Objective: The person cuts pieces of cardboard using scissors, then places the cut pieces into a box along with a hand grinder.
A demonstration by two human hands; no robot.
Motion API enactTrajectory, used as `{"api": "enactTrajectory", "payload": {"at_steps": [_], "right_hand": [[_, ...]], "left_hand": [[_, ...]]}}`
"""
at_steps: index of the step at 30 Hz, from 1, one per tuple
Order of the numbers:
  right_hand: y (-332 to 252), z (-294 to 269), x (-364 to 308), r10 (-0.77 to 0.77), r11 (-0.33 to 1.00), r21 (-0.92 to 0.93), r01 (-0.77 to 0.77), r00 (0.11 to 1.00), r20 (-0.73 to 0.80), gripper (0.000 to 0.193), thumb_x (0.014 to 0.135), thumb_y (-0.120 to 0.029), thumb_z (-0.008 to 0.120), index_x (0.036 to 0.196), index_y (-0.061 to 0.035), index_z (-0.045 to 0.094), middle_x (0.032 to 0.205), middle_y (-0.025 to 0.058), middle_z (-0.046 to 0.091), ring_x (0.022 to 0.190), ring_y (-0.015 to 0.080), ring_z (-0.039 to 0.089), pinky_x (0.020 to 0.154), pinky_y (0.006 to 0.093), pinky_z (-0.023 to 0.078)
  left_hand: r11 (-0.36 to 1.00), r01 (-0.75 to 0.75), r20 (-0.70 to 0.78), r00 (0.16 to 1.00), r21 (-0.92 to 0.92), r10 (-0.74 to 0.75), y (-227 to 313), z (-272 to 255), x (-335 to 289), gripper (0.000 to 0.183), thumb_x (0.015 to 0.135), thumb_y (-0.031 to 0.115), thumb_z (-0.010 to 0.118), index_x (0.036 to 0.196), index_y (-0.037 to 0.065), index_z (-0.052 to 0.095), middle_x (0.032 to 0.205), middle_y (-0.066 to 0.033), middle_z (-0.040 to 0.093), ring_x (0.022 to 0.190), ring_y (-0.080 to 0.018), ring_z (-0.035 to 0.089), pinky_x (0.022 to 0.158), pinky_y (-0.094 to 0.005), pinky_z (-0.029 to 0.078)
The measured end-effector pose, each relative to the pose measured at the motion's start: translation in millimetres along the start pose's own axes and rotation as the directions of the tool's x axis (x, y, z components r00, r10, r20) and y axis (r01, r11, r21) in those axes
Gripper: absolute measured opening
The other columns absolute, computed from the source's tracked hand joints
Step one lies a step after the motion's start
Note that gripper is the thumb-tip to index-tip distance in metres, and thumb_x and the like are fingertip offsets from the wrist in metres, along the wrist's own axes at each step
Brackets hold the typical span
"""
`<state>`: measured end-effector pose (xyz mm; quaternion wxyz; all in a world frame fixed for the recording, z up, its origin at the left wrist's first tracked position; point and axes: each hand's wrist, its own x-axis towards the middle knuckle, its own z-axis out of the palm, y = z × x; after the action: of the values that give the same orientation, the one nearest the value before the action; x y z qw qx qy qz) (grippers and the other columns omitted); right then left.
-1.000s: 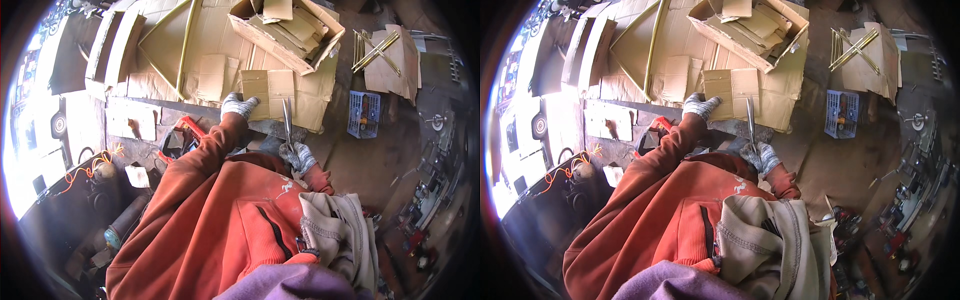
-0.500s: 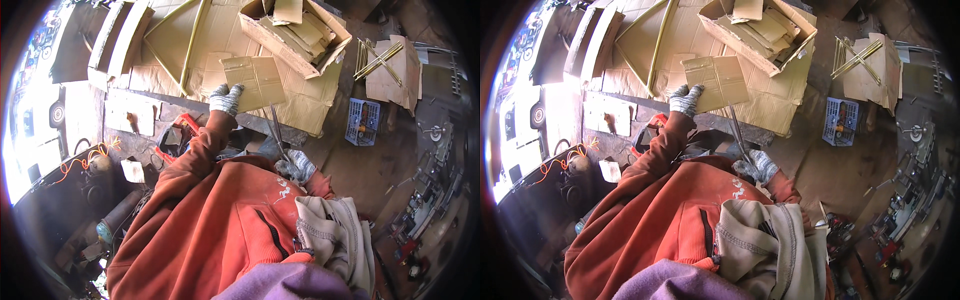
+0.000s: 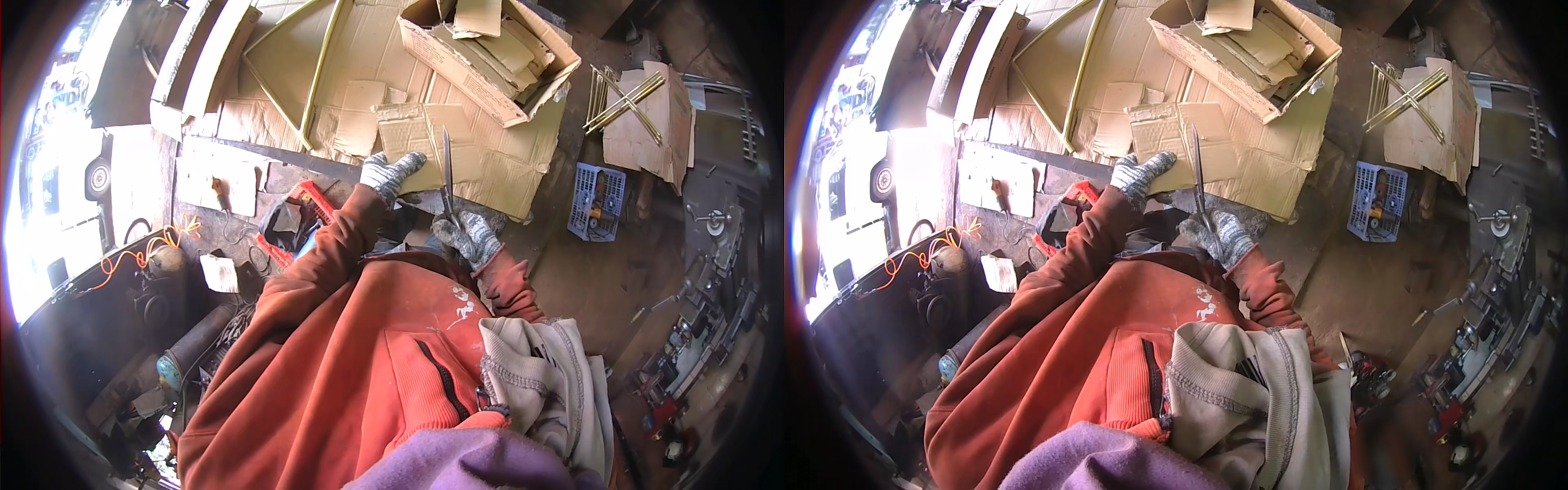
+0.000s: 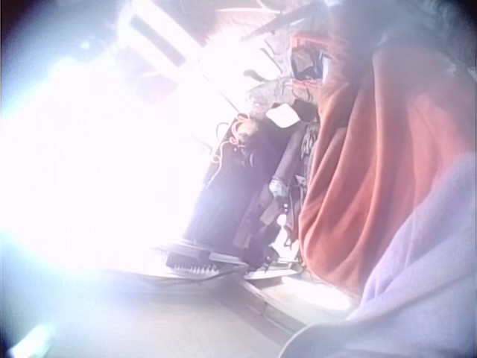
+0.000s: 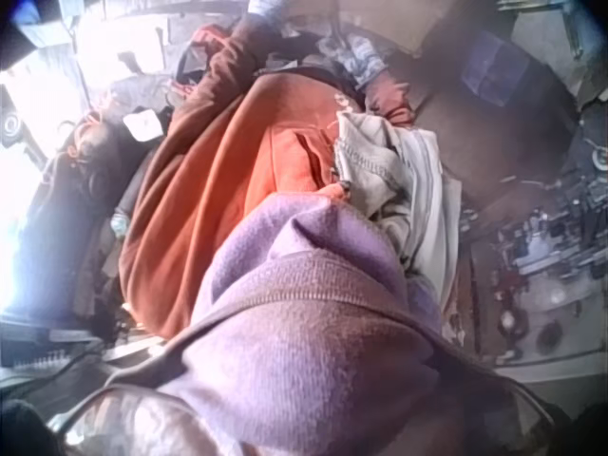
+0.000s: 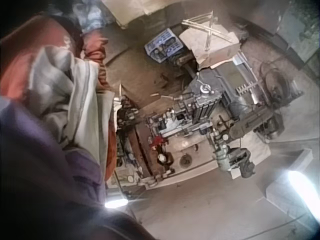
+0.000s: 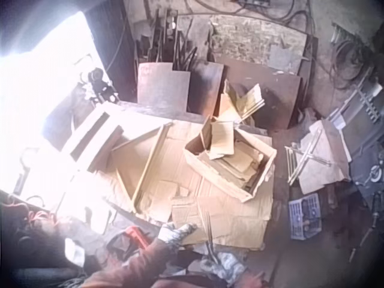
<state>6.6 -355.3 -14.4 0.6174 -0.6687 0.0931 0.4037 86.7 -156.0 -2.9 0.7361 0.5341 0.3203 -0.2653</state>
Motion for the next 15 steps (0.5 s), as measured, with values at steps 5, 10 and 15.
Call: {"api": "enactTrajectory", "payload": {"at_steps": [5,10,15], "right_hand": [[0.3,5.8,-5.7,-0.003,0.995,0.101,0.002,1.0,0.009,0.021,0.089,-0.021,0.067,0.097,-0.0016,0.066,0.068,0.0076,0.065,0.05,0.0149,0.057,0.044,0.0299,0.044],[-13.4,8.9,-11.3,0.098,0.972,0.213,-0.099,0.995,0.016,0.023,0.087,-0.025,0.069,0.089,-0.002,0.067,0.064,0.0063,0.062,0.046,0.0154,0.055,0.042,0.0293,0.042],[11.9,21.2,-6.3,-0.135,0.99,-0.068,0.123,0.97,-0.203,0.032,0.082,-0.032,0.075,0.085,-0.001,0.066,0.063,0.0095,0.062,0.044,0.0174,0.053,0.043,0.0338,0.042]], "left_hand": [[0.992,-0.067,0.004,0.998,-0.103,0.068,-11.3,-4.2,12.3,0.03,0.084,0.015,0.072,0.107,-0.001,0.06,0.09,-0.0133,0.067,0.069,-0.0263,0.068,0.044,-0.0356,0.056],[0.994,-0.06,0.072,0.995,-0.09,0.067,-8.3,-2.6,5.9,0.031,0.083,0.014,0.072,0.107,-0.001,0.059,0.09,-0.0136,0.067,0.069,-0.0258,0.068,0.044,-0.0354,0.055],[0.999,-0.052,0.038,0.998,-0.013,0.053,-1.1,-0.1,2.8,0.03,0.083,0.014,0.071,0.106,-0.001,0.059,0.088,-0.0133,0.067,0.066,-0.0246,0.067,0.042,-0.0344,0.054]]}}
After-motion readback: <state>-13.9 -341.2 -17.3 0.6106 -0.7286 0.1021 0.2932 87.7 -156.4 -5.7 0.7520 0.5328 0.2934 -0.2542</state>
